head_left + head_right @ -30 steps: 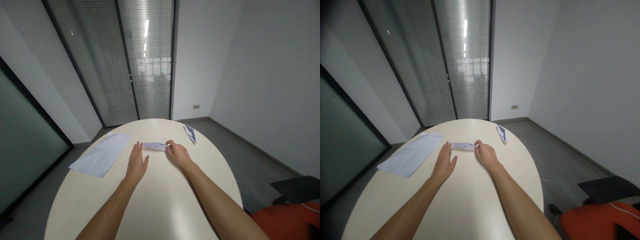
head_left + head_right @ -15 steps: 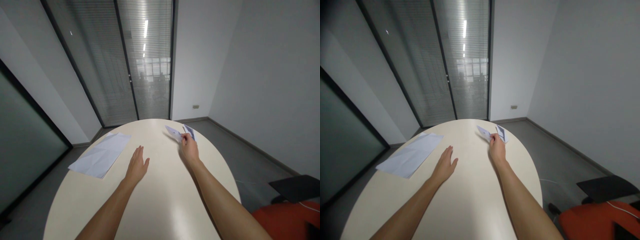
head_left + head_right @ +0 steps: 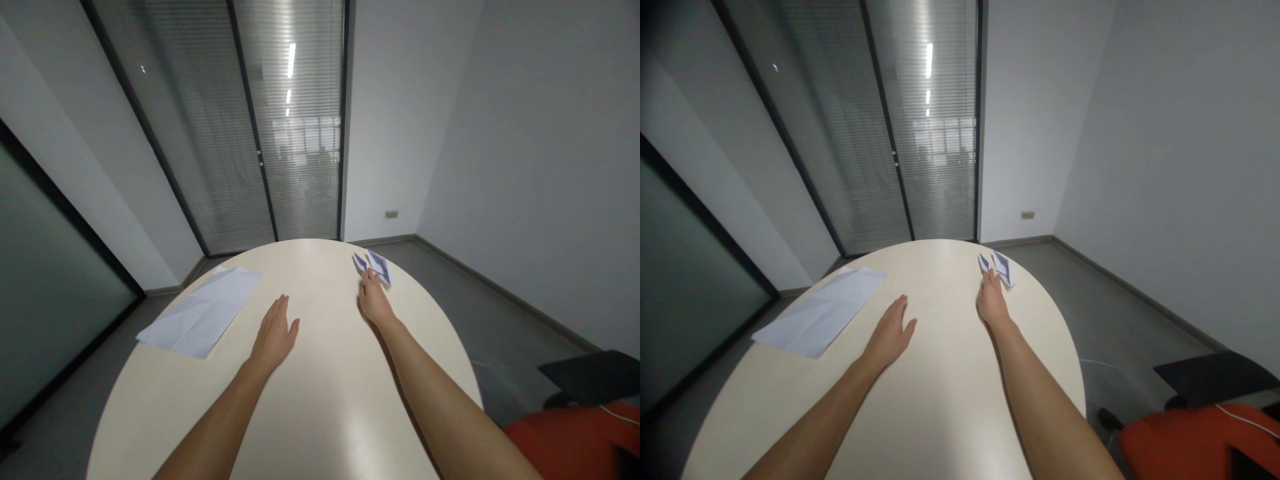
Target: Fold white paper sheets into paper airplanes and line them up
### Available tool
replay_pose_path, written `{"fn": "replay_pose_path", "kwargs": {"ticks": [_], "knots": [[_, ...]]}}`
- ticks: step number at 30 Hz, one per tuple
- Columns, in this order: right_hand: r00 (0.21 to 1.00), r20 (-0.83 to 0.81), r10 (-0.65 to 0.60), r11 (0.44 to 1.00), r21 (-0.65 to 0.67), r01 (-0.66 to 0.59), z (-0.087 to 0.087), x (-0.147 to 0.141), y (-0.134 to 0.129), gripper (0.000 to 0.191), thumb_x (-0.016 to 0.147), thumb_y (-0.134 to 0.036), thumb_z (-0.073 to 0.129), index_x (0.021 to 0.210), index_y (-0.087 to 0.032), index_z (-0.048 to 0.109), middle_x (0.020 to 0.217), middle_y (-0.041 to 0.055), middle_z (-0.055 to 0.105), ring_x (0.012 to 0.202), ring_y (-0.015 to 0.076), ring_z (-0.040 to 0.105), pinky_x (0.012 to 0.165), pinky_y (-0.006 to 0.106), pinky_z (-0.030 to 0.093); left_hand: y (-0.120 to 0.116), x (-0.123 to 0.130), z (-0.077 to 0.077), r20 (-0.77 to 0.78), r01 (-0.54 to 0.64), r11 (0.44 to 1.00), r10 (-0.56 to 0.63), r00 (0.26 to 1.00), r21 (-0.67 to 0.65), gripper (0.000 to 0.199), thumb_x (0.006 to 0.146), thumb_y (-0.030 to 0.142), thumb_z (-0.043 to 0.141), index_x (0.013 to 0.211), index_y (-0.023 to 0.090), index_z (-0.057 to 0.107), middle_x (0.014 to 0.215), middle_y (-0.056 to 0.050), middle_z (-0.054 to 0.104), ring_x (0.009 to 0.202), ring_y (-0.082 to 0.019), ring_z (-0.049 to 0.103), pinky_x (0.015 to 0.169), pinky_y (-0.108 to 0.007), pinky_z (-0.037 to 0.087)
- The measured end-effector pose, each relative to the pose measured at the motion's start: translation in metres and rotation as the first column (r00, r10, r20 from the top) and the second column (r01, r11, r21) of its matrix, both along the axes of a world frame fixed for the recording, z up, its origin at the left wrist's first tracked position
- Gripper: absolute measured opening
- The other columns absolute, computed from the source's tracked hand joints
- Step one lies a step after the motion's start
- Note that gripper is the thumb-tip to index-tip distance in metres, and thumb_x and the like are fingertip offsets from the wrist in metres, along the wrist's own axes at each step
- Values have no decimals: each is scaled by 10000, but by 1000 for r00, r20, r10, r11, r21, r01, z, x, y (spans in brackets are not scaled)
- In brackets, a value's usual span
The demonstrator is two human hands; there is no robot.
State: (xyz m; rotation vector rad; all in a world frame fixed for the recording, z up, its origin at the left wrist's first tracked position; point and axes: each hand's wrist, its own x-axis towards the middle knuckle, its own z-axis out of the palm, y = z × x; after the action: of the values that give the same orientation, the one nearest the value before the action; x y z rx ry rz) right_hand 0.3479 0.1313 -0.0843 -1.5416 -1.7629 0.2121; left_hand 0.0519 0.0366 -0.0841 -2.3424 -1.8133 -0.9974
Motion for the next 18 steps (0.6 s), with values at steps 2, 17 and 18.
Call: {"fn": "replay_pose_path", "kwargs": {"ticks": [2, 17, 18], "knots": [[1000, 28, 13, 1000, -4, -13, -3, 1, 3, 595, 904, -166, 388, 1483, -56, 469, 1663, 205, 262, 1572, 359, 103, 1245, 592, 218, 0, 0, 1, -2, -1, 1000, 1, 1000, -6, 578, 968, 315, 504, 1491, 92, 402, 1537, -221, 484, 1449, -327, 448, 1200, -531, 386], [984, 147, -104, 993, 78, 93, 33, -19, -27, 333, 854, -211, 604, 1162, -181, 727, 1608, 153, 384, 1487, 450, 261, 1119, 722, 292, -3, 3, 12, -71, -29, 999, 27, 997, -27, 459, 964, 294, 497, 1381, 106, 538, 1445, -192, 584, 1360, -298, 540, 1173, -479, 415], [984, 160, -84, 994, 85, 71, 38, -22, -30, 322, 861, -211, 602, 1156, -186, 729, 1583, 152, 424, 1483, 432, 275, 1121, 704, 305, -4, 3, 14, -85, -44, 999, 41, 996, -32, 451, 963, 294, 500, 1370, 107, 549, 1444, -192, 585, 1357, -299, 541, 1171, -477, 416]]}}
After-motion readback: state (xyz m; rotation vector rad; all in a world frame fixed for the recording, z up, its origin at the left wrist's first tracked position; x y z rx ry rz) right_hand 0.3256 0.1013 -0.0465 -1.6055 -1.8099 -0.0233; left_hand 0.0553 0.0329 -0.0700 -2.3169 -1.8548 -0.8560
